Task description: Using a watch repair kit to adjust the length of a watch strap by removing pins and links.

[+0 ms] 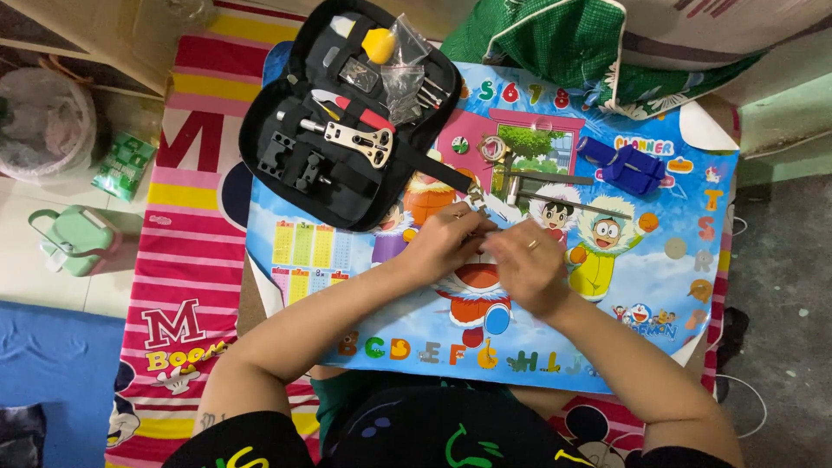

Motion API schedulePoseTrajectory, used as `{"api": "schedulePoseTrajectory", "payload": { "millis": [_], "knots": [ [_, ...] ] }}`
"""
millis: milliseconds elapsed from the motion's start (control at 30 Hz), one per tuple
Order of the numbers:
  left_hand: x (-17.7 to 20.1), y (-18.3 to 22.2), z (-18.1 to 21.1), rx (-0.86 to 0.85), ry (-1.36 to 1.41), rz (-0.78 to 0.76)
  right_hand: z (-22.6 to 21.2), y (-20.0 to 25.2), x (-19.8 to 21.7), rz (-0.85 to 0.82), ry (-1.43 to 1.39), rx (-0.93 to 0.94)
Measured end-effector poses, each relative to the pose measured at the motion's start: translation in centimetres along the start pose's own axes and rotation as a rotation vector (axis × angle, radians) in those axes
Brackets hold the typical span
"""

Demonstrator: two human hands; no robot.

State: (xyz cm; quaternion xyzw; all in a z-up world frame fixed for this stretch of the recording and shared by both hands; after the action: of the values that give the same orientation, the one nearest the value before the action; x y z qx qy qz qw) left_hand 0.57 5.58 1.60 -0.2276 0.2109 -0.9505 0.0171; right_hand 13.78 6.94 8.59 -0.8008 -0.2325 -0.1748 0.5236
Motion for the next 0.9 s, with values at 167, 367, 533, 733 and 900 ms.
{"api": "schedulePoseTrajectory", "payload": {
  "millis": [167,367,533,733,900],
  "knots": [
    [0.3,0.1,0.4,-0.023,0.002,0.010,0.8,0.6,-0.3,-0.037,-0.015,-0.030],
    [0.4,0.5,-0.1,-0.033,0.109,0.028,0.2,-0.7,0.1,-0.012,-0.091,-0.047],
    [0.7,0.4,0.9,-0.063,0.116,0.037,-0.7,-0.4,-0.4,-0.020,-0.015,0.005],
    [1.1,0.2,1.6,-0.061,0.084,0.045,-1.0,0.7,-1.5,0.018,0.131,0.115],
    [0.9,0.1,0.9,-0.039,0.092,0.073,1.3,-1.2,1.2,0.090,-0.076,-0.058]
  ]
}}
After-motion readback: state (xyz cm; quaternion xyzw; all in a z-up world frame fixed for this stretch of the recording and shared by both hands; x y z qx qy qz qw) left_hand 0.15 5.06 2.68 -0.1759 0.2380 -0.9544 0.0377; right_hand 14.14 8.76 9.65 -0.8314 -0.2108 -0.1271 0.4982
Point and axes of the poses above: each hand's wrist, its own y-axis away from the middle knuckle, its own x-axis out of the back of the hand, z = x × y, the point moved 6 cm from there along -y, towards the middle knuckle, and after that the axes turned 4 degrees about -y, right-handed, at the moved point
